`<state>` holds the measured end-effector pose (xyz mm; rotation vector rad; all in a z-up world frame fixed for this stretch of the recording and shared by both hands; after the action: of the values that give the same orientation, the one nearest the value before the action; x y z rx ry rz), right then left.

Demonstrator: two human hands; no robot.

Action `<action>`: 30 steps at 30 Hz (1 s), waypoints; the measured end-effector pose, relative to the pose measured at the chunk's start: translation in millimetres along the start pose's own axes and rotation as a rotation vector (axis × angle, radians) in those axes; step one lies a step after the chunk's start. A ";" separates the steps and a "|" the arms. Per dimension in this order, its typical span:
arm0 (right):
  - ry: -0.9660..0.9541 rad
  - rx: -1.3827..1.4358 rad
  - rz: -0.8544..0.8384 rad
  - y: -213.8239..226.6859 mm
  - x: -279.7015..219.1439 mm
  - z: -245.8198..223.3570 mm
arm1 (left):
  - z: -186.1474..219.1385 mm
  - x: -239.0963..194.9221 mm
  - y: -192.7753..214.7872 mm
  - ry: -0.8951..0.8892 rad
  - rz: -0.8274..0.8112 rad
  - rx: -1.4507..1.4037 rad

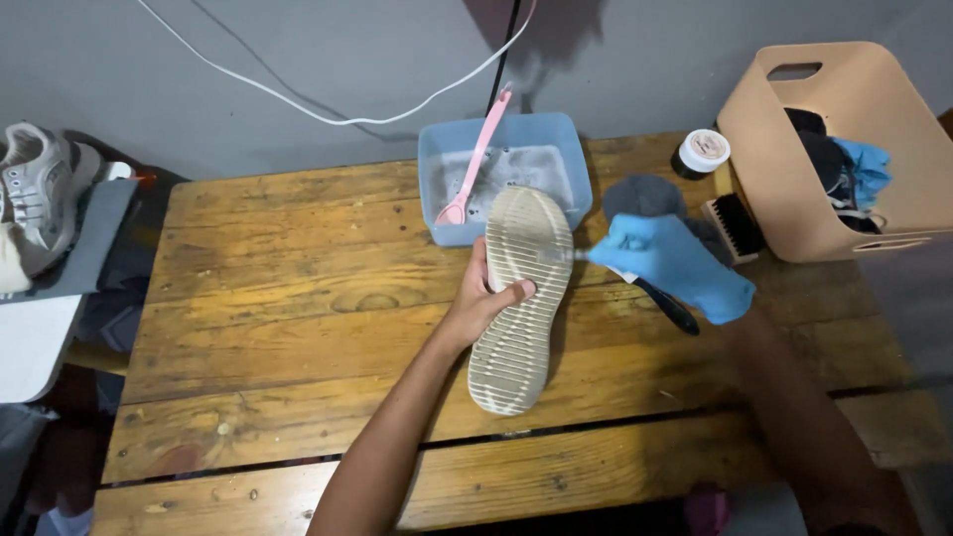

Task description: The person cleans the sole of a white sneaker using a small brush and a cleaning solution. They repeatedly dip the brush into a blue container of soapy water and scrub the textured bottom of the shoe while holding it with their left hand.

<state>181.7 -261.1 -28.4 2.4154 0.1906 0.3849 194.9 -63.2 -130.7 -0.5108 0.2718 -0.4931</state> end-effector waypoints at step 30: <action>-0.043 -0.021 0.042 2.0 1.3 58.7 | -19.5 7.5 13.1 -0.001 0.010 -0.060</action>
<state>201.9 -297.8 -69.6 2.4083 0.1161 0.3518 199.2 -64.9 -154.9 -0.5675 0.2883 -0.4760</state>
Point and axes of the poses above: each hand's wrist, its own x-axis towards the middle knuckle, its own y-axis out of the back of the hand, z = x × y, the point moved 10 cm from there along x, towards the middle knuckle, and after that the axes turned 15 degrees about y, right-handed, at the moved point
